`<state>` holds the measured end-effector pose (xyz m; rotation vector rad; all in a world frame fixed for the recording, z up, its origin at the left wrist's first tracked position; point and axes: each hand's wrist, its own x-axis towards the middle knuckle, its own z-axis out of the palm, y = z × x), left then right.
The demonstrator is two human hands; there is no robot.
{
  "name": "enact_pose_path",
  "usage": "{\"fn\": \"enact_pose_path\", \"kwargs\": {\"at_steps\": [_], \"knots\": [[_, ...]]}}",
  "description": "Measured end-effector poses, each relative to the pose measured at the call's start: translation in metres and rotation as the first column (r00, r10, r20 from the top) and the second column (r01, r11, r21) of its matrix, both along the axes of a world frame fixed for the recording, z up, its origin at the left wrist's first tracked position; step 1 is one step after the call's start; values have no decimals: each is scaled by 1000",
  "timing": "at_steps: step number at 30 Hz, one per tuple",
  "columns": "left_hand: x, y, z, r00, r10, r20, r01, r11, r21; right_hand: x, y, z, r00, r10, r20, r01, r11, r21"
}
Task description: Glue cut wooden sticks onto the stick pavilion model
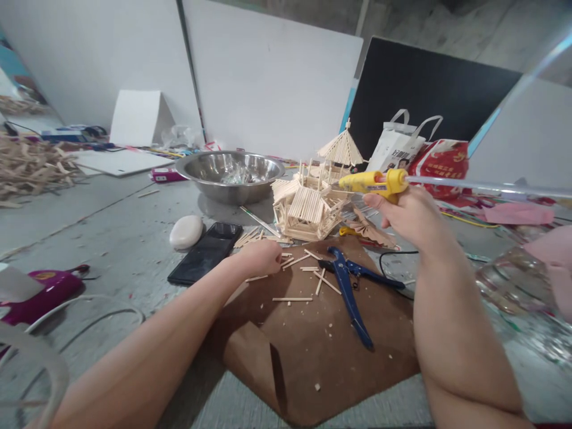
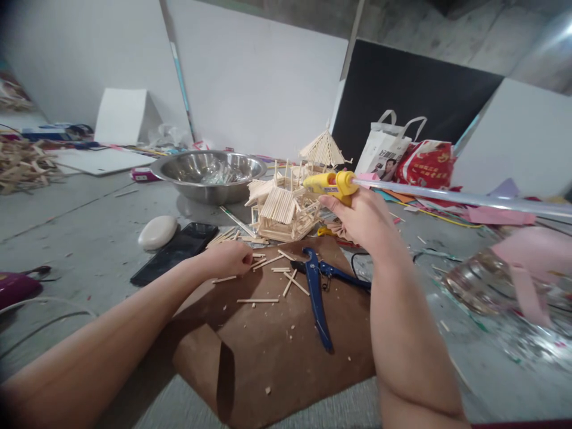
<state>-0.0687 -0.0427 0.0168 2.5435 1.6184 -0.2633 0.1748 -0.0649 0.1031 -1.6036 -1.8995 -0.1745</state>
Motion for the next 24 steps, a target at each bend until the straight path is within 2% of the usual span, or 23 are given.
{"fn": "enact_pose_path", "kwargs": {"at_steps": [9, 14, 17, 21, 24], "knots": [[1, 0, -6, 999, -12, 48, 10, 999, 42, 2, 4, -4, 996, 72, -59, -69, 996, 55], [2, -2, -6, 997, 28, 76, -32, 999, 42, 2, 4, -5, 994, 84, -68, -78, 994, 77], [2, -2, -5, 994, 13, 106, -21, 997, 71, 0, 3, -4, 995, 81, -54, -76, 993, 85], [-3, 1, -4, 964, -21, 264, -13, 992, 127, -2, 2, -3, 996, 84, -33, -81, 994, 71], [-7, 5, -3, 900, 0, 435, -39, 996, 80, -2, 3, -2, 996, 81, -33, -79, 995, 59]]}}
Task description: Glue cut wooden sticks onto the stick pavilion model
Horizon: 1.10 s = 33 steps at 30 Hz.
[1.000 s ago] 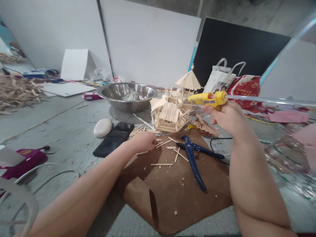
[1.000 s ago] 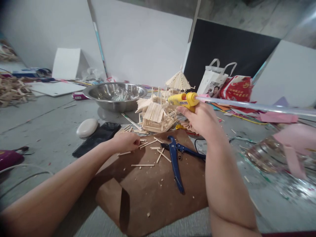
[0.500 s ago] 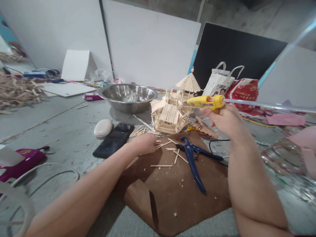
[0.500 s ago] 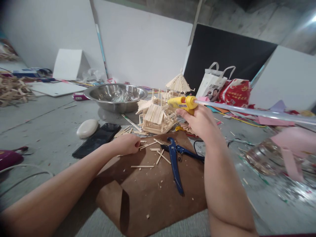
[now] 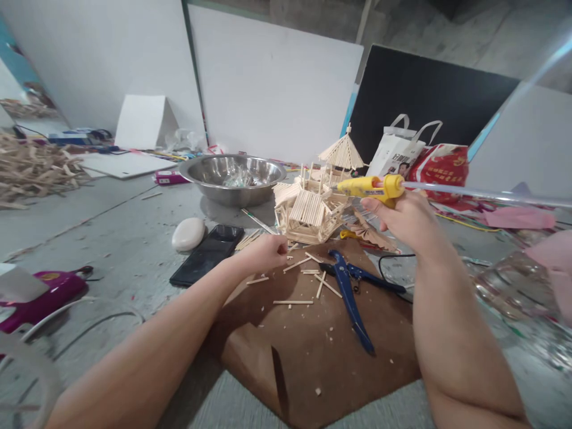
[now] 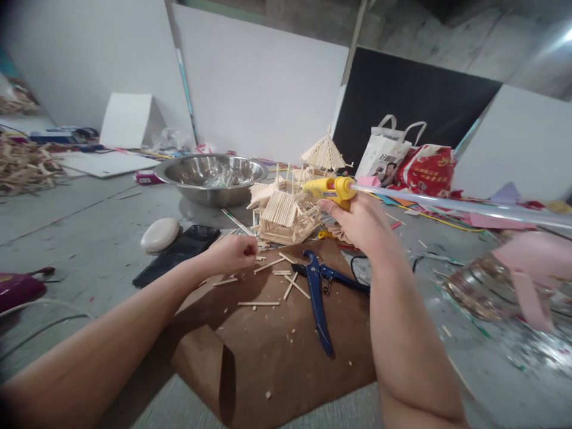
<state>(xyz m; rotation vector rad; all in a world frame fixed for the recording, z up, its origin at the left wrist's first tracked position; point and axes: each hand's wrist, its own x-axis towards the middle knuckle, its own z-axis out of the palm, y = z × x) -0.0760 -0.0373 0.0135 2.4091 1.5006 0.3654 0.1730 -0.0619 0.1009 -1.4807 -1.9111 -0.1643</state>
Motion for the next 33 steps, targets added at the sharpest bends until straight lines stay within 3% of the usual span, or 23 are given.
{"fn": "enact_pose_path", "kwargs": {"at_steps": [3, 8, 15, 19, 27, 30, 33], "knots": [[-3, 3, 1, 979, 21, 205, 12, 987, -160, 1, 1, 0, 1000, 1, -4, -1, 1000, -3], [-6, 6, 4, 872, 111, 476, 75, 932, -354, 1, 2, -1, 1000, -5, -14, 5, 1000, 1], [-16, 13, 6, 842, 210, 497, -34, 940, -341, 1, 2, -2, 1000, -13, -24, 13, 1000, -10], [-15, 10, 7, 842, 191, 504, 1, 935, -355, 2, 2, -2, 999, -13, -38, 13, 1000, -3], [28, -9, 20, 814, 31, 580, 264, 870, -416, 3, 3, -1, 995, -3, -102, 1, 1000, -19], [51, -13, 28, 774, -12, 633, 357, 834, -421, 0, 9, -8, 952, 20, -304, -32, 999, -33], [73, -13, 36, 737, -31, 675, 413, 812, -413, -7, 16, -16, 842, 130, -524, -158, 987, -8]]}}
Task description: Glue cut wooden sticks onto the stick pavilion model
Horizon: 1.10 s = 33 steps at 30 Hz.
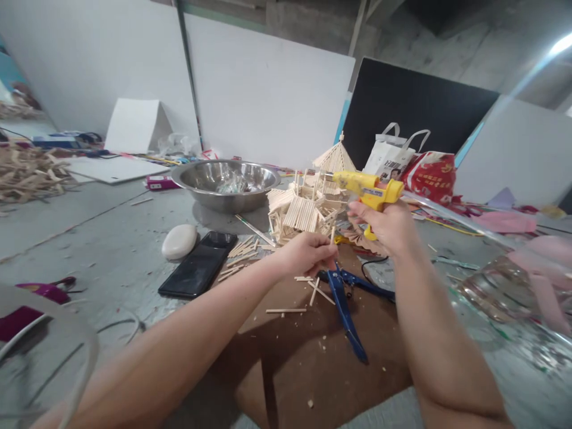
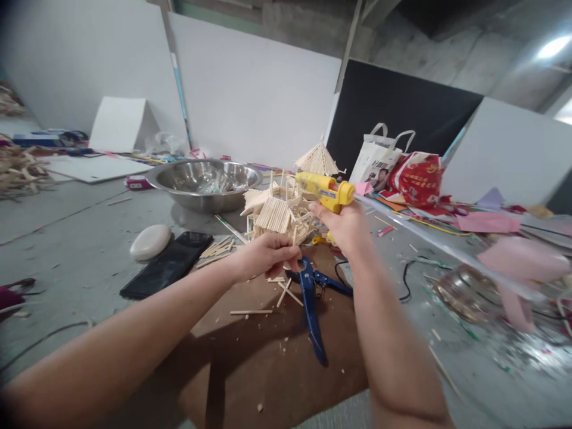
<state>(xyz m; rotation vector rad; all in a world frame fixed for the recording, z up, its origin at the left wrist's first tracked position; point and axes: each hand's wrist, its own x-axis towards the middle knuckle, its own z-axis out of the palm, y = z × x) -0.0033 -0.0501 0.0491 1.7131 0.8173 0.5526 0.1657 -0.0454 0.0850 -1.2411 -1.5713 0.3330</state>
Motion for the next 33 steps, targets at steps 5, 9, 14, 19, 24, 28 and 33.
{"fn": "enact_pose_path", "kwargs": {"at_steps": [5, 9, 14, 19, 24, 28, 33], "knots": [[22, 3, 3, 998, 47, 53, -50, 996, 68, -9, 4, -7, 980, 147, -137, -156, 986, -59], [25, 4, -1, 992, 77, 99, -87, 991, 97, -9, 4, -7, 954, 197, -227, -225, 969, -102], [23, 8, -11, 970, 130, 207, -138, 990, 22, -9, 6, -10, 900, 287, -328, -339, 934, -110], [21, 13, -16, 943, 167, 289, -173, 985, -6, -12, 10, -16, 907, 264, -330, -322, 937, -135], [18, 13, -17, 940, 147, 308, -150, 989, -15, -18, 14, -20, 906, 234, -353, -293, 948, -123], [17, 15, -23, 916, 177, 361, -149, 983, -103, -20, 18, -23, 901, 181, -394, -224, 972, -65], [19, 16, -34, 881, 257, 398, -205, 964, -170, -18, 24, -28, 895, 124, -428, -136, 991, 2]]}}
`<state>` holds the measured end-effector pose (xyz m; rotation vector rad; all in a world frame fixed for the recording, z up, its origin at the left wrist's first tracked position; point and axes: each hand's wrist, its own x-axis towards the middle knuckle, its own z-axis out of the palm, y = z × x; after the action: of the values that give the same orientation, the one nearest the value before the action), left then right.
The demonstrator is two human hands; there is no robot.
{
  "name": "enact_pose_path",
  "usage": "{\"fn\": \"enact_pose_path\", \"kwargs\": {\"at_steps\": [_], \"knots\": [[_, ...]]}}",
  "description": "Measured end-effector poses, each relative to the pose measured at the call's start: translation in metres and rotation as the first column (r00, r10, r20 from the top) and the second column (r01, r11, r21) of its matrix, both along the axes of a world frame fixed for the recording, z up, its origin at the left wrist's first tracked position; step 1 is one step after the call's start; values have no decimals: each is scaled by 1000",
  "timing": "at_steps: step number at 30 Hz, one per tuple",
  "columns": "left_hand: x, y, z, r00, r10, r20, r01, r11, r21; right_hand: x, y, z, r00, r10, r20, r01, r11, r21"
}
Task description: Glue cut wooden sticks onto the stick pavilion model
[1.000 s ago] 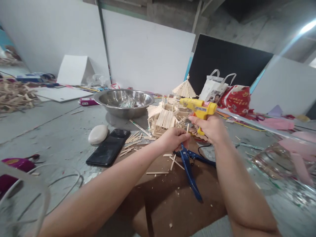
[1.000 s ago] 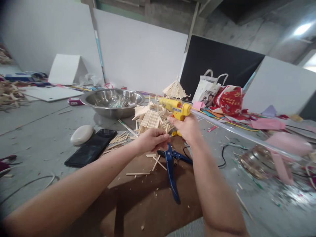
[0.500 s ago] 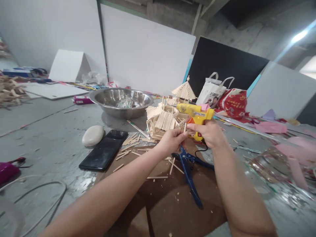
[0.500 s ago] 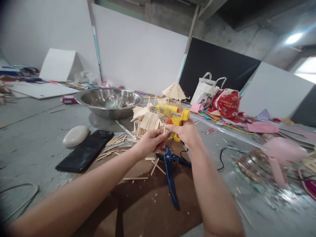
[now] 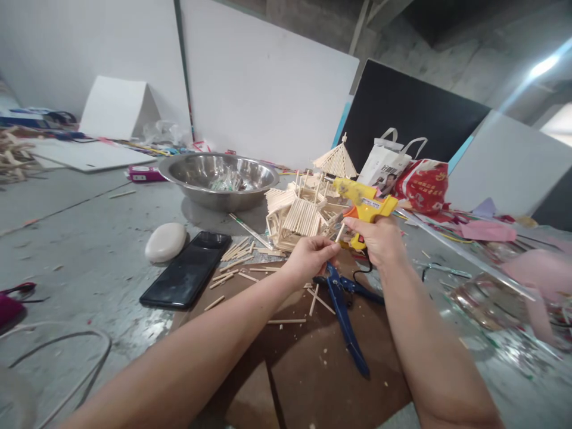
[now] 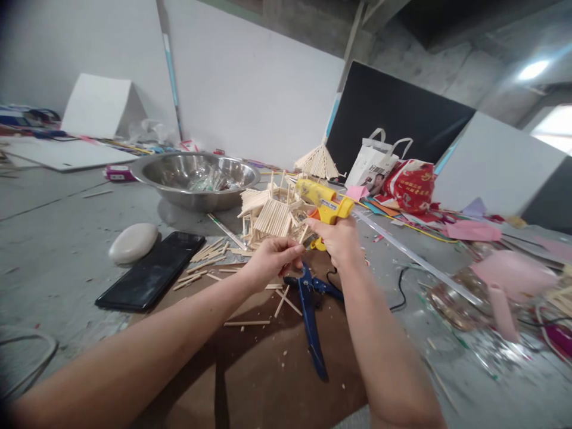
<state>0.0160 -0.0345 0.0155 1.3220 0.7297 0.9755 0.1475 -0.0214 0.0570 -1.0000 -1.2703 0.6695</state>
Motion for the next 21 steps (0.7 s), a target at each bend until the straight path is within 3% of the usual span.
{"fn": "enact_pose_path", "kwargs": {"at_steps": [8, 17, 21], "knots": [[5, -4, -7, 968, 125, 218, -102, 988, -113, -8, -3, -1, 997, -56, 56, 55, 998, 21], [7, 1, -21, 907, 182, 379, -40, 935, -354, -8, 0, -2, 997, -55, 58, 55, 998, -8], [6, 7, -30, 898, 179, 401, -6, 918, -397, -6, 1, -1, 996, -54, 71, 53, 998, 13]]}}
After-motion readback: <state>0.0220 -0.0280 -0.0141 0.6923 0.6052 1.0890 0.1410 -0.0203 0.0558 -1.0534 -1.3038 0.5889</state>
